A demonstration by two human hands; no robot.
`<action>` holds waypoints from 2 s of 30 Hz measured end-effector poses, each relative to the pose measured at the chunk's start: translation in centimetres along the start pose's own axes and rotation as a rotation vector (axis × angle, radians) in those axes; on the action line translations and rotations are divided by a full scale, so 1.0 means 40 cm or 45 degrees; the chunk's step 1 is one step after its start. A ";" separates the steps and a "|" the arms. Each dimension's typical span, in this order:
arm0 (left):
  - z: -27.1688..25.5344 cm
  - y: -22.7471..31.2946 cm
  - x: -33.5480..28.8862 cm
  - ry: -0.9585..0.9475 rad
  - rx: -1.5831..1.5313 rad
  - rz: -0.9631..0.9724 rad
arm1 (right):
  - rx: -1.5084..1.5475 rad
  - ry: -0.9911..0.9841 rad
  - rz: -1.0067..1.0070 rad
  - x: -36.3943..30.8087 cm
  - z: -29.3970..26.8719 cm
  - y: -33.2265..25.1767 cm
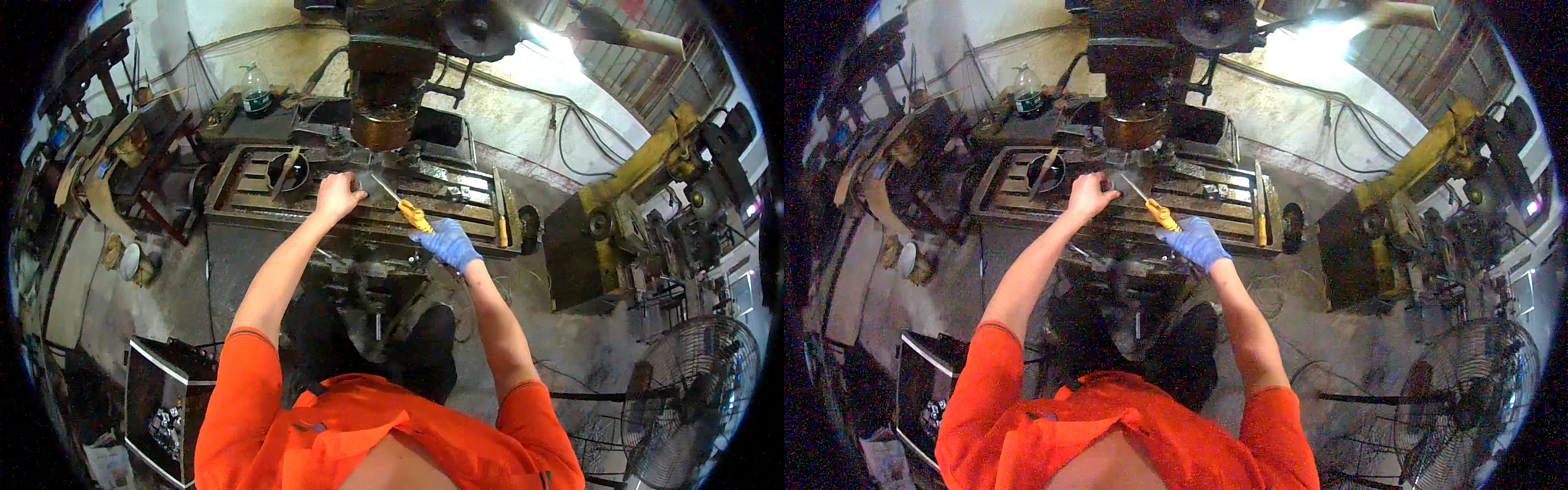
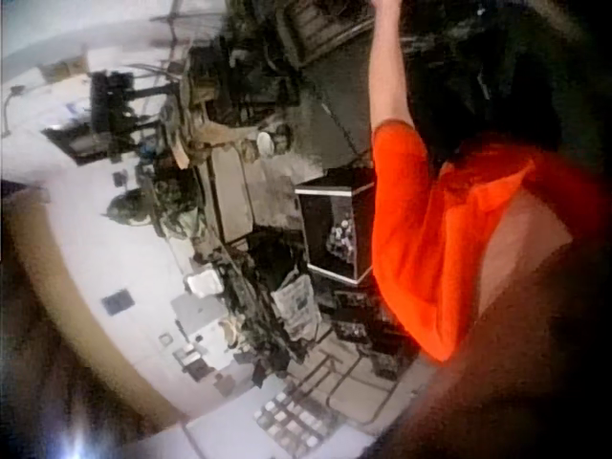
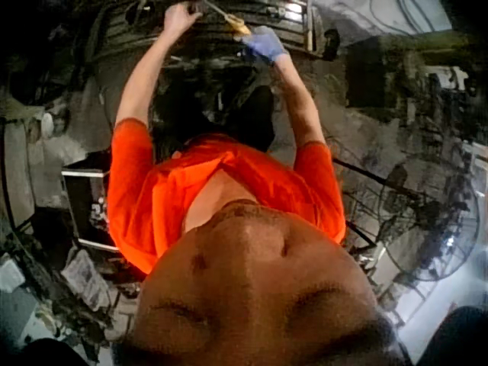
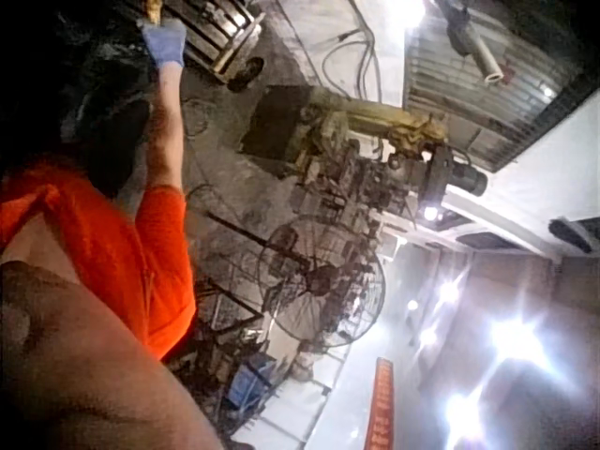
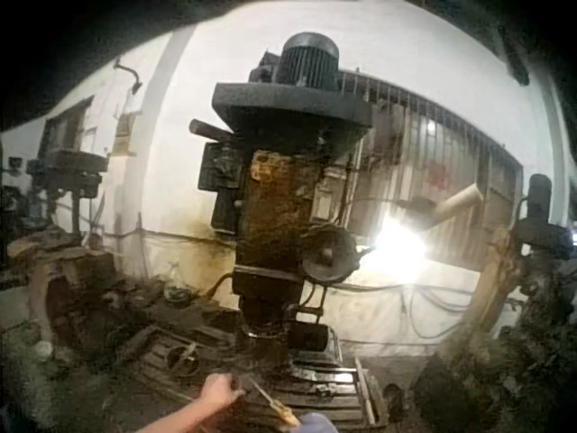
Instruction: The person clears debris from a metal item on a milling machine using a brush and applies liquid from a container. They also reach into a bin to handle small metal components.
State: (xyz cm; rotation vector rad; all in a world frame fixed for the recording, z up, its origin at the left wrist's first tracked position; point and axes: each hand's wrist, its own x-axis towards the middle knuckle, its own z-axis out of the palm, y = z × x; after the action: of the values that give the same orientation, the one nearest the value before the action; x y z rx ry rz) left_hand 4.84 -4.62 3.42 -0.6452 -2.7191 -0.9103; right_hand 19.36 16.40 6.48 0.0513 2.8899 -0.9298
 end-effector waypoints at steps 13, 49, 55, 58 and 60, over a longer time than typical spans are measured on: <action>0.084 -0.014 0.050 0.034 0.161 0.291 | 0.486 0.420 0.314 0.009 0.278 0.300; 0.143 -0.049 0.186 0.086 0.047 -0.188 | 0.724 1.286 -1.233 -0.217 -0.556 -0.148; 0.145 -0.039 0.189 0.022 0.053 -0.186 | 0.706 1.390 -1.209 -0.195 -0.482 -0.107; 0.141 -0.045 0.186 0.017 0.020 -0.201 | 0.717 1.520 -1.068 -0.194 -0.457 -0.120; 0.141 -0.056 0.186 0.023 -0.024 -0.189 | 0.655 1.571 -1.088 -0.186 -0.420 -0.108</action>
State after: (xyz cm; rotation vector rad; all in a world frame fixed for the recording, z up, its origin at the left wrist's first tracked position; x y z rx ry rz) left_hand -3.09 -0.25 0.19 -0.4409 -2.7753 -0.9705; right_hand 24.97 22.68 23.38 -0.9647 3.5575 -2.5055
